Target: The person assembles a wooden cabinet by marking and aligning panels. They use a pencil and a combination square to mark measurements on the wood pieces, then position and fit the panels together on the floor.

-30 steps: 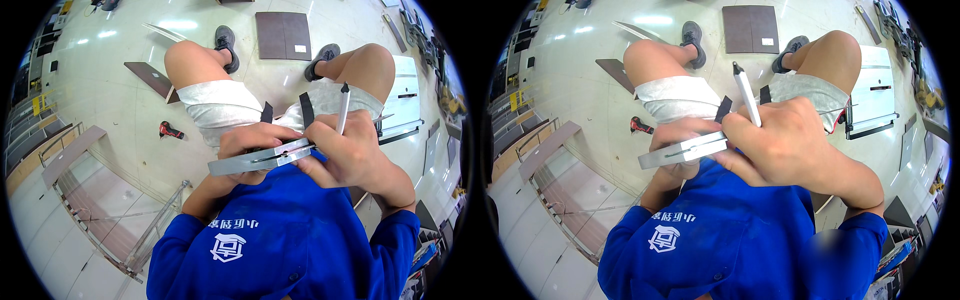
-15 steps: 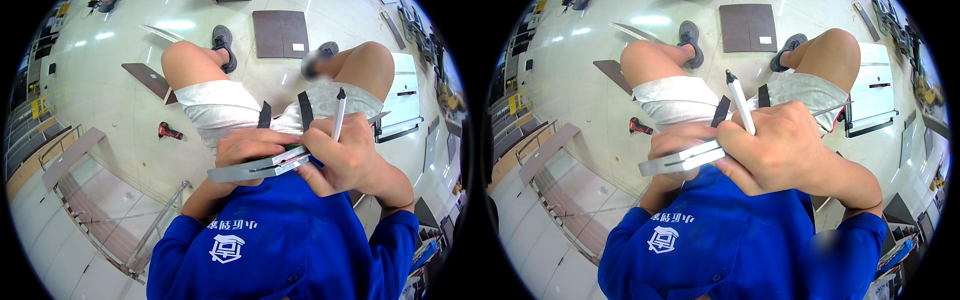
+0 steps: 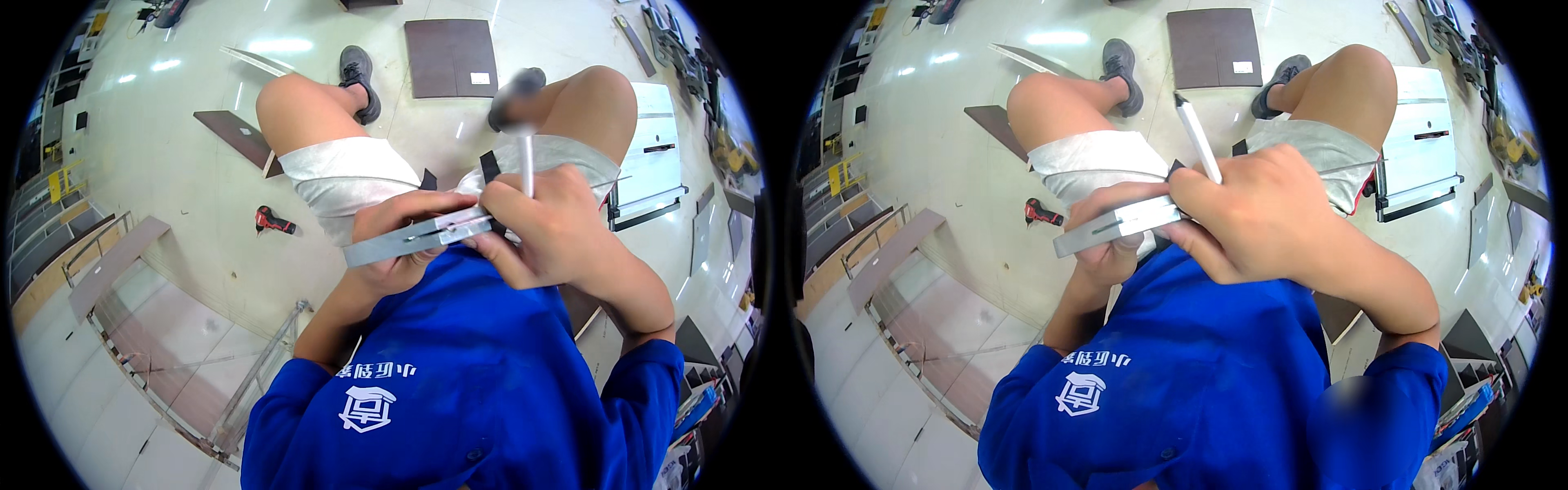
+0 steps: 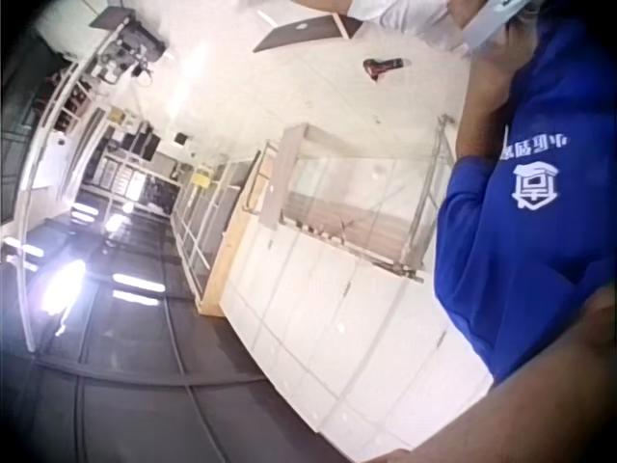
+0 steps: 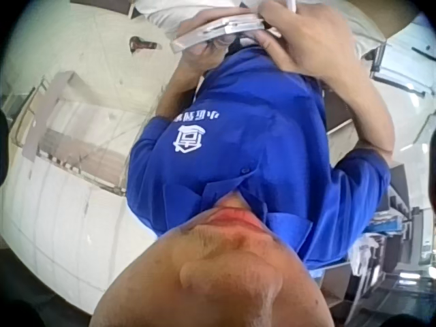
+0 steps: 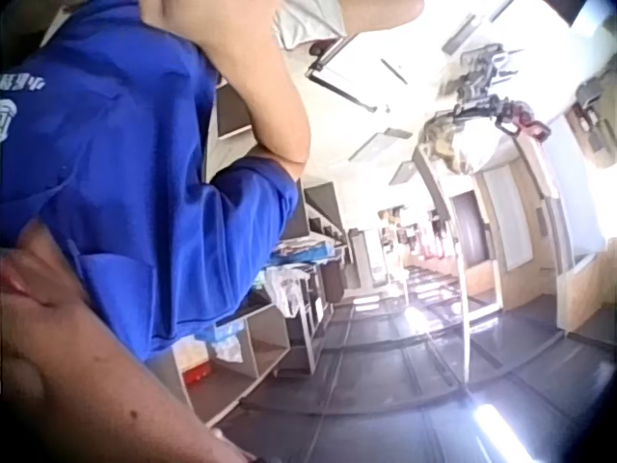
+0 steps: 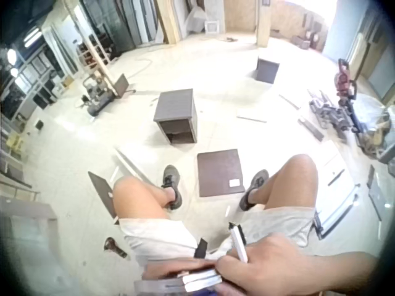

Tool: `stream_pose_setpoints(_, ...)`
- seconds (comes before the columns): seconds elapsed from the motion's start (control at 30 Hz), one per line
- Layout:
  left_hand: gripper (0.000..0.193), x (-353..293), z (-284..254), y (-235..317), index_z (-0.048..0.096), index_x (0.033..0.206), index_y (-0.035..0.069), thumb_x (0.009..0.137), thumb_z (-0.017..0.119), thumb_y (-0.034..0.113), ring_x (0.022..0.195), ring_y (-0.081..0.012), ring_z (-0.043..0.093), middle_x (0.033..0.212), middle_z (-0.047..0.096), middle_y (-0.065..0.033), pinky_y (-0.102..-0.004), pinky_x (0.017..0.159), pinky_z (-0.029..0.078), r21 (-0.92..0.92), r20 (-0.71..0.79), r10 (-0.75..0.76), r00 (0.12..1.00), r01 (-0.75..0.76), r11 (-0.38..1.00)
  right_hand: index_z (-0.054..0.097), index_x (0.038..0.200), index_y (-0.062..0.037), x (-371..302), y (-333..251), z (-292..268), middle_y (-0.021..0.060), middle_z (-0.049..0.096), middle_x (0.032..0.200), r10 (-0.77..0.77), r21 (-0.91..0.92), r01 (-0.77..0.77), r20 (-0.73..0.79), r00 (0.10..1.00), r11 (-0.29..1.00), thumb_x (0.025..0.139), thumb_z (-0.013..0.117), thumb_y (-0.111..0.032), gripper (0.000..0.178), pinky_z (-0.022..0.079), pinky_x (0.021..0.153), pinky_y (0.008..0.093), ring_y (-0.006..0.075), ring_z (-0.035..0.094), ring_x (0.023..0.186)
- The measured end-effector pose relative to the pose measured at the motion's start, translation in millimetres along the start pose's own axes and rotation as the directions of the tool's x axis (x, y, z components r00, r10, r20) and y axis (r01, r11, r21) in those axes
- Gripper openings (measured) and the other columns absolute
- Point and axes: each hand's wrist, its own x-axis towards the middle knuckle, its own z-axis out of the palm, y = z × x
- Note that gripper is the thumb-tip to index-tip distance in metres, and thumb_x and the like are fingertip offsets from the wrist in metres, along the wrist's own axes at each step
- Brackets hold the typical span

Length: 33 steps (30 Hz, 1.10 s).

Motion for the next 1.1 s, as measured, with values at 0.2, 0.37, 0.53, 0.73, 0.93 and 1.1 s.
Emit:
stream_pose_setpoints(0.2,0.025,-0.8,8.8,-27.0,0.064,0.103,-0.003,0.100,0.065,0.022,0.087,-0.0108,0.064,0.096,0.068,-0.0065,-0.0239,0.076,0.051,-0.090,-0.268,-0.078,0.960,0.056,0.994,0.061,0.083,-0.0061,20.7,19.3,15.6,0.0131,0.057,0.056,0.078,0.014,-0.078,0.006,0.997,0.997,0.083,0.070,-0.030,0.026,0.045,0.049,0.0463,0.0369,0.060,0.054)
stream_pose_setpoints(0.37,0.028,6.1,-5.0,-48.9,0.066,0.113,-0.002,0.094,0.074,0.018,0.084,-0.0074,0.059,0.099,0.069,-0.0032,-0.0214,0.072,0.047,-0.408,-0.285,-0.440,0.852,0.307,0.860,0.068,0.082,-0.0020,44.6,40.5,17.8,0.0178,0.061,0.061,0.158,0.091,-0.160,0.031,0.987,0.983,0.084,0.070,-0.031,0.029,0.050,0.057,0.0482,0.0396,0.062,0.060)
stream_pose_setpoints(0.53,0.026,23.2,-23.5,-65.2,0.065,0.114,-0.003,0.100,0.065,0.019,0.087,-0.0119,0.064,0.098,0.069,-0.0060,-0.0258,0.078,0.052,-0.216,-0.172,-0.343,0.924,0.304,0.928,0.061,0.076,0.0005,66.8,62.1,12.2,0.0209,0.055,0.059,0.067,0.202,-0.083,0.088,0.994,0.976,0.087,0.071,-0.023,0.027,0.041,0.051,0.0451,0.0413,0.056,0.056)
stream_pose_setpoints(0.73,0.038,70.8,-47.6,-45.1,0.061,0.100,-0.003,0.107,0.047,0.032,0.100,-0.0223,0.064,0.100,0.066,-0.0132,-0.0351,0.092,0.051,-0.253,0.005,-0.251,0.968,0.244,0.936,0.066,0.083,0.0049,113.6,77.8,-15.7,0.0094,0.059,0.064,-0.071,0.291,0.018,0.173,0.982,0.957,0.094,0.069,-0.022,0.029,0.040,0.053,0.0322,0.0159,0.051,0.056)
stream_pose_setpoints(0.93,0.037,81.9,-47.5,-35.5,0.060,0.105,-0.010,0.102,0.059,0.027,0.087,-0.0375,0.071,0.104,0.066,-0.0214,-0.0467,0.085,0.061,-0.320,-0.102,-0.152,0.983,0.113,0.941,0.065,0.084,0.0062,127.8,71.4,-30.7,0.0120,0.060,0.064,-0.185,0.286,0.147,0.112,0.976,0.947,0.094,0.069,-0.022,0.030,0.043,0.054,0.0343,0.0196,0.053,0.055)
stream_pose_setpoints(1.1,0.032,70.7,-31.2,-58.0,0.058,0.095,-0.006,0.103,0.058,0.026,0.094,-0.0322,0.068,0.092,0.063,-0.0133,-0.0433,0.086,0.059,-0.286,-0.329,-0.221,0.918,0.126,0.950,0.066,0.080,0.0044,125.5,77.5,-11.4,0.0144,0.058,0.059,-0.066,0.185,0.059,0.033,0.997,0.981,0.091,0.071,-0.022,0.029,0.041,0.052,0.0363,0.0255,0.049,0.049)
